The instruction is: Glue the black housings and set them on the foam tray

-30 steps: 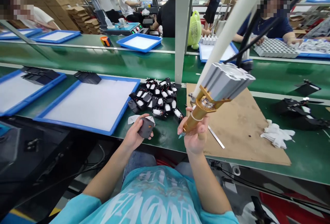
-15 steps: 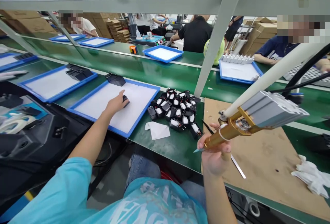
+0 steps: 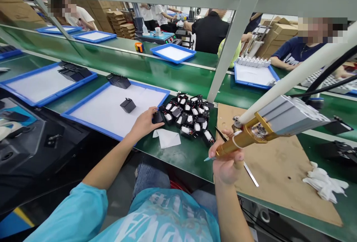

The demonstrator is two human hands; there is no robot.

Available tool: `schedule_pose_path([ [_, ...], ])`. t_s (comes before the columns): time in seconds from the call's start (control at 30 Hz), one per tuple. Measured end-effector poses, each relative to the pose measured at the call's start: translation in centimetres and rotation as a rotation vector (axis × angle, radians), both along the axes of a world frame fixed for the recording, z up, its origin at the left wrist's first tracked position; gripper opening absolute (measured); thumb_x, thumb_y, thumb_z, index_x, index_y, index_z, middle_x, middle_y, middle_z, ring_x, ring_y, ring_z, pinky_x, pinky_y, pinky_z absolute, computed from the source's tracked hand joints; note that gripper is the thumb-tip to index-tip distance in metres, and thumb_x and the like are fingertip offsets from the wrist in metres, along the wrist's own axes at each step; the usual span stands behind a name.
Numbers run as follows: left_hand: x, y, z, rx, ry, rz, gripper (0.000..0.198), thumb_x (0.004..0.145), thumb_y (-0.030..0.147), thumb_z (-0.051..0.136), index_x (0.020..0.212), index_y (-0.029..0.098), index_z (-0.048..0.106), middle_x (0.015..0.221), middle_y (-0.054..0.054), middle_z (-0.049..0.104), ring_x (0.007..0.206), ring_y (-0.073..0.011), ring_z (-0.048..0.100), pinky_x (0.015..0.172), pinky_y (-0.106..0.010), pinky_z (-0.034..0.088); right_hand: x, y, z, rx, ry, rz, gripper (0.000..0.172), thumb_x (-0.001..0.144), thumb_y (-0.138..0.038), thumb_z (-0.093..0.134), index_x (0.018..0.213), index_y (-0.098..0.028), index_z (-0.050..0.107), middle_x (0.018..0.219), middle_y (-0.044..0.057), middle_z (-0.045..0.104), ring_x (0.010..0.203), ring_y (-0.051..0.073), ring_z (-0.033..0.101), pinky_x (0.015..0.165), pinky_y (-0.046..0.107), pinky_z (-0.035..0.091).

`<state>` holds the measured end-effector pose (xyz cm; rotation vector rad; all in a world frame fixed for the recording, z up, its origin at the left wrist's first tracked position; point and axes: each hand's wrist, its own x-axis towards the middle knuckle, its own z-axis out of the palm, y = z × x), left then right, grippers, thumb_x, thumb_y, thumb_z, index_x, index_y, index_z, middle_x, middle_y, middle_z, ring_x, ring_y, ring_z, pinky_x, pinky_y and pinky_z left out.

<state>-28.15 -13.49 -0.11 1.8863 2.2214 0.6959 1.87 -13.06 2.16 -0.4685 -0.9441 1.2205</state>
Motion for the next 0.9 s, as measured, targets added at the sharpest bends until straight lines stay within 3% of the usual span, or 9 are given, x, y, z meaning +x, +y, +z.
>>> schedule_pose_path([
  [0.07, 0.3, -1.8, 1.0, 0.009, -0.086, -0.052, 0.062, 0.075, 0.043, 0.075, 0.125, 0.021, 0.047, 0.118, -0.009, 0.063, 0.096, -0.0254, 0.064, 0.084, -0.038, 0.050, -0.1, -0.1, 0.0, 0.014, 0.000, 0.013, 0.040, 0.080, -0.056, 0.057, 0.110, -0.030, 0.063, 0.112, 0.001, 0.057, 0.042, 0.008, 0.054, 0.030, 0.026, 0.038],
  [0.17, 2.2, -4.3, 2.0, -0.072, -0.210, -0.310, 0.052, 0.076, 0.041, 0.075, 0.120, 0.024, 0.053, 0.116, -0.005, 0.063, 0.098, -0.0222, 0.062, 0.086, -0.034, 0.050, -0.3, -0.3, 0.0, 0.026, 0.011, 0.027, 0.037, 0.080, -0.054, 0.057, 0.108, -0.031, 0.062, 0.112, 0.000, 0.057, 0.042, 0.008, 0.055, 0.031, 0.026, 0.038],
  [0.27, 4.7, -5.4, 1.5, -0.179, -0.269, -0.599, 0.051, 0.077, 0.031, 0.074, 0.123, 0.025, 0.053, 0.118, -0.005, 0.062, 0.108, -0.0225, 0.058, 0.094, -0.035, 0.048, -0.7, -0.5, 0.0, 0.014, 0.012, 0.022, 0.038, 0.080, -0.055, 0.057, 0.106, -0.029, 0.061, 0.113, 0.001, 0.057, 0.042, 0.007, 0.054, 0.030, 0.026, 0.037],
  [0.37, 6.7, -5.4, 0.1, -0.184, -0.307, -0.737, 0.056, 0.080, 0.026, 0.071, 0.132, 0.026, 0.050, 0.131, -0.008, 0.056, 0.123, -0.0243, 0.051, 0.104, -0.039, 0.044, -1.1, -0.7, 0.3, 0.004, -0.012, 0.010, 0.039, 0.080, -0.057, 0.056, 0.105, -0.027, 0.059, 0.112, 0.002, 0.057, 0.042, 0.006, 0.053, 0.031, 0.025, 0.037],
  [0.47, 7.6, -5.4, -1.5, -0.113, -0.375, -0.675, 0.061, 0.081, 0.035, 0.072, 0.137, 0.029, 0.049, 0.140, -0.010, 0.049, 0.130, -0.0265, 0.046, 0.110, -0.043, 0.040, -1.6, -1.0, 0.6, 0.000, -0.023, 0.012, 0.037, 0.081, -0.057, 0.054, 0.101, -0.026, 0.058, 0.114, 0.003, 0.057, 0.043, 0.005, 0.052, 0.032, 0.024, 0.037],
  [0.6, 8.0, -6.1, -3.5, -0.040, -0.639, -0.484, 0.056, 0.087, 0.038, 0.064, 0.140, 0.028, 0.047, 0.130, -0.009, 0.060, 0.118, -0.0234, 0.059, 0.101, -0.040, 0.049, -2.8, -1.1, 1.1, 0.004, 0.009, 0.048, 0.034, 0.082, -0.055, 0.055, 0.100, -0.026, 0.055, 0.112, 0.002, 0.058, 0.043, 0.005, 0.052, 0.032, 0.023, 0.038],
  [0.67, 8.4, -6.7, -4.3, 0.010, -0.748, -0.370, 0.045, 0.091, 0.037, 0.058, 0.133, 0.024, 0.054, 0.122, -0.009, 0.065, 0.111, -0.0220, 0.063, 0.096, -0.037, 0.053, -3.6, -1.0, 1.2, 0.003, 0.018, 0.072, 0.035, 0.081, -0.057, 0.055, 0.100, -0.027, 0.054, 0.109, 0.002, 0.060, 0.042, 0.005, 0.050, 0.032, 0.022, 0.038],
  [0.77, 9.3, -7.3, -5.2, 0.120, -0.650, -0.256, 0.030, 0.094, 0.037, 0.052, 0.117, 0.023, 0.065, 0.125, -0.009, 0.064, 0.115, -0.0223, 0.061, 0.101, -0.039, 0.050, -4.8, -0.7, 1.3, 0.015, 0.052, 0.100, 0.035, 0.081, -0.056, 0.056, 0.102, -0.028, 0.053, 0.104, 0.001, 0.060, 0.042, 0.005, 0.050, 0.032, 0.021, 0.038],
  [0.9, 10.6, -7.6, -6.1, 0.188, -0.383, -0.277, 0.042, 0.084, 0.039, 0.067, 0.121, 0.023, 0.060, 0.127, -0.010, 0.063, 0.118, -0.0257, 0.059, 0.102, -0.043, 0.047, -5.9, -0.3, 1.2, 0.065, 0.072, 0.083, 0.033, 0.082, -0.051, 0.058, 0.105, -0.029, 0.052, 0.102, -0.001, 0.058, 0.041, 0.004, 0.050, 0.031, 0.020, 0.038],
])
